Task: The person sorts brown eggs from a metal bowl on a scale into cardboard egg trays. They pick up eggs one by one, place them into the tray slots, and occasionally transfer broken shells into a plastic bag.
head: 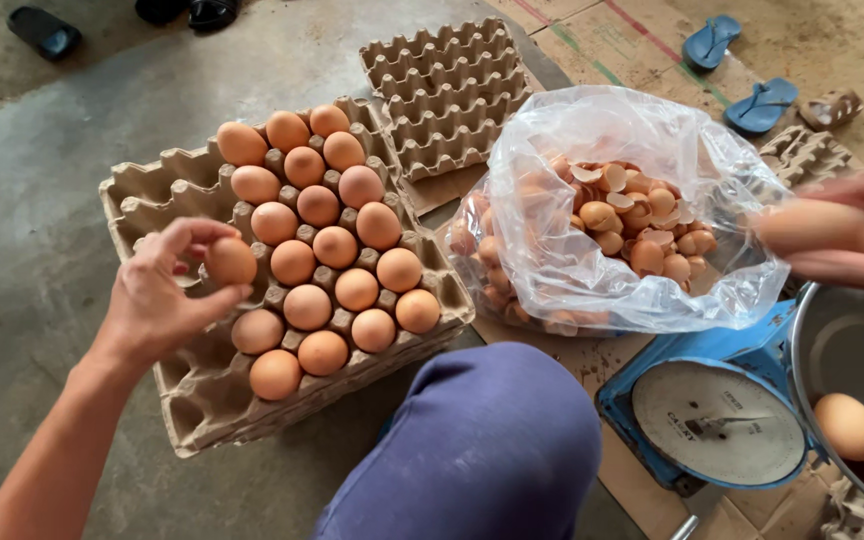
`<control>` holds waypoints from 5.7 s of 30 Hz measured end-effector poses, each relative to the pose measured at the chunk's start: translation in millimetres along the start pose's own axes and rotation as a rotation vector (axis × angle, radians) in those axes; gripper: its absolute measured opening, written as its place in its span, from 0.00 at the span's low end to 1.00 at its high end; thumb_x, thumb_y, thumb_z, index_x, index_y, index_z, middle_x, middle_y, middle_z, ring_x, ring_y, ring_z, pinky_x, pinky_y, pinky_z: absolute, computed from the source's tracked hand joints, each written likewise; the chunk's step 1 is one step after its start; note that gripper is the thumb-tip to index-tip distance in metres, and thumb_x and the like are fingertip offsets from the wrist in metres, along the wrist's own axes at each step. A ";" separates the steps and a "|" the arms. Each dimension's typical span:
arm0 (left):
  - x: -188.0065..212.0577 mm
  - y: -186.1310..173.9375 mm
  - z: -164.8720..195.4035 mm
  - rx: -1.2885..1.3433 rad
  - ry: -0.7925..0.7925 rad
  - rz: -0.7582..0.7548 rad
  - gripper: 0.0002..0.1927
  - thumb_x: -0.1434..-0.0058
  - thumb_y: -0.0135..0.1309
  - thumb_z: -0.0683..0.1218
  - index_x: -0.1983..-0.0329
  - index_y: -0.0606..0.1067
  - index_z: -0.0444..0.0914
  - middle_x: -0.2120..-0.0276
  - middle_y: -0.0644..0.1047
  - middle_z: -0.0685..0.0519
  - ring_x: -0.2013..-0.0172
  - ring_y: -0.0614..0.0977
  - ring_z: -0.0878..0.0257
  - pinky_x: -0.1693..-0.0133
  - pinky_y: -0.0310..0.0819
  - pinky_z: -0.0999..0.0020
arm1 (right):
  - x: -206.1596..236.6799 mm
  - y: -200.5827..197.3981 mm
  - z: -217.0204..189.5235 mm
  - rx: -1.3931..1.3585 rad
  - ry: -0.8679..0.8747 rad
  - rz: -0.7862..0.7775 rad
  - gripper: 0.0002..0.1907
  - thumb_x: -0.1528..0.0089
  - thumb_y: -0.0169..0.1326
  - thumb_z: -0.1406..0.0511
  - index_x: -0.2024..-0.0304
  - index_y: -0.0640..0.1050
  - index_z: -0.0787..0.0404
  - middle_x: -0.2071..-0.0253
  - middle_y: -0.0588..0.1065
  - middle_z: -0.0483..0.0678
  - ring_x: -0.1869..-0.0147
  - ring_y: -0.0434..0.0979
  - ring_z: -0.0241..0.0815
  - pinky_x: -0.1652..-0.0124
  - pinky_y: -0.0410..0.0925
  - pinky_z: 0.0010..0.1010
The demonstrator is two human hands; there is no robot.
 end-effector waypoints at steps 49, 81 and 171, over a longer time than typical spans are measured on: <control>1.0 -71.9 4.4 -0.061 0.095 0.272 0.22 0.42 0.67 0.50 0.45 0.80 0.41 0.50 0.79 0.46 0.48 0.80 0.55 0.45 0.77 0.60 | -224.1 245.9 -454.7 -0.270 -1.003 0.078 0.18 0.46 0.67 0.61 0.54 0.79 0.50 0.58 0.82 0.43 0.50 0.82 0.48 0.52 0.74 0.41; 75.5 441.4 474.0 -0.285 0.841 -1.114 0.30 0.58 0.63 0.62 0.62 0.82 0.35 0.66 0.85 0.42 0.63 0.88 0.50 0.60 0.83 0.58 | 201.1 43.9 229.1 -1.253 0.337 0.410 0.14 0.37 0.64 0.61 0.62 0.75 0.65 0.69 0.76 0.48 0.67 0.77 0.42 0.67 0.71 0.33; 138.2 36.1 -100.6 0.909 -0.606 0.441 0.34 0.28 0.34 0.59 0.24 0.49 0.38 0.29 0.60 0.45 0.30 0.61 0.57 0.33 0.53 0.60 | -40.4 273.6 -468.6 -0.461 -1.398 -0.394 0.27 0.53 0.63 0.73 0.51 0.75 0.61 0.52 0.72 0.55 0.47 0.75 0.56 0.50 0.71 0.39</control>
Point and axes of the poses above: each hand's wrist, its own x-axis away from the middle knuckle, its own y-axis out of the palm, z = x × y, the point moved 10 cm from there along -x, towards the middle knuckle
